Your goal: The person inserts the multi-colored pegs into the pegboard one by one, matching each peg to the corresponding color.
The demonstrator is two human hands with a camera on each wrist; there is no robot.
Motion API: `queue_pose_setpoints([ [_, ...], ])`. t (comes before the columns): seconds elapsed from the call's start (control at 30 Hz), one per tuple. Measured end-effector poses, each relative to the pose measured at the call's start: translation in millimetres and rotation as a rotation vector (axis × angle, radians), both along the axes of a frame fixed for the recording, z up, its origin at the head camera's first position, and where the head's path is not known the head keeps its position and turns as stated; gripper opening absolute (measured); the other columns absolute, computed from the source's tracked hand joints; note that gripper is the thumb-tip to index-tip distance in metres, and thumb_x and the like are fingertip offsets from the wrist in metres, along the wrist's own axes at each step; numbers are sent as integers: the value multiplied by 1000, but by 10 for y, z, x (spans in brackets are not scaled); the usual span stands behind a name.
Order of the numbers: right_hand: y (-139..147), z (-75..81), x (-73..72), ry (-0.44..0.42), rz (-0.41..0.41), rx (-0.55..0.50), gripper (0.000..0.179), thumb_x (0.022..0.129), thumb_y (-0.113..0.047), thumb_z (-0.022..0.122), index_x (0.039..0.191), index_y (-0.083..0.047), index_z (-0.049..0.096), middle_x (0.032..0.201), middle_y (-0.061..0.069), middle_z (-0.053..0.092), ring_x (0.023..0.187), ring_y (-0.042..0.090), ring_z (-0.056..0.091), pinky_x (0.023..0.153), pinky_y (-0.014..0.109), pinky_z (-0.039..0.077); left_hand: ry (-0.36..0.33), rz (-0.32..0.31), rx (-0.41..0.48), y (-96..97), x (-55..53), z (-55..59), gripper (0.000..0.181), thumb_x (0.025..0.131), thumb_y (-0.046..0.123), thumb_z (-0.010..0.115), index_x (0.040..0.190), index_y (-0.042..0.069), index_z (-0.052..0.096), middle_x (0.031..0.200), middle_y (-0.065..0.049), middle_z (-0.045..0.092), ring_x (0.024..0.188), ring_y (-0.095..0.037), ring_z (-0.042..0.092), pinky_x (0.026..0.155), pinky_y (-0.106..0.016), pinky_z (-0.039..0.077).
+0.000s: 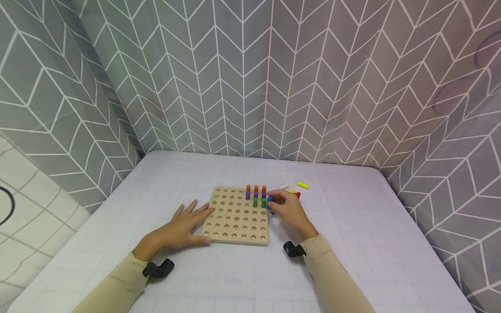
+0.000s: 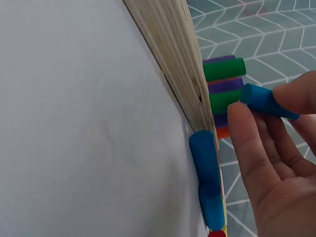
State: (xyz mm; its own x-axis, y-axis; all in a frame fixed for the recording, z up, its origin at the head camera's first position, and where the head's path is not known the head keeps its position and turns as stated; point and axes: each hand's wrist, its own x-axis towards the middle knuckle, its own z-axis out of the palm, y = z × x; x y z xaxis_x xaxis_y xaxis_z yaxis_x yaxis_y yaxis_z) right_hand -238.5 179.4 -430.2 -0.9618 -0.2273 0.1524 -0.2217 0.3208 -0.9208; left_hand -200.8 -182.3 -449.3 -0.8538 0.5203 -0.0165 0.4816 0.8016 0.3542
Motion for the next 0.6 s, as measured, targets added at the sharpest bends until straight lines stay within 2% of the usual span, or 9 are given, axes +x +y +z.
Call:
queue_pose_setpoints([
  [0.23,-91,20,36,58,-25,116,28,92,-5,71,120,-3,67,109,10,70,91,22,67,80,29,57,5,1,5,0,-9,7,104,79,85,51,161,25,26,166,-2,19,152,-38,1,117,-64,-5],
  [0.33,-107,15,52,58,-36,152,26,91,-5,71,117,-5,68,108,7,70,93,21,65,83,30,55,2,1,0,2,-11,-5,105,79,86,50,161,26,25,166,-1,19,152,-38,0,117,-64,-6],
  [0.6,-128,-7,67,49,-26,162,25,90,-3,71,115,-6,69,110,7,70,96,21,66,88,34,56,13,-3,-8,-2,-20,-42,106,79,87,48,161,26,25,166,-2,19,152,-39,1,117,-65,-5],
])
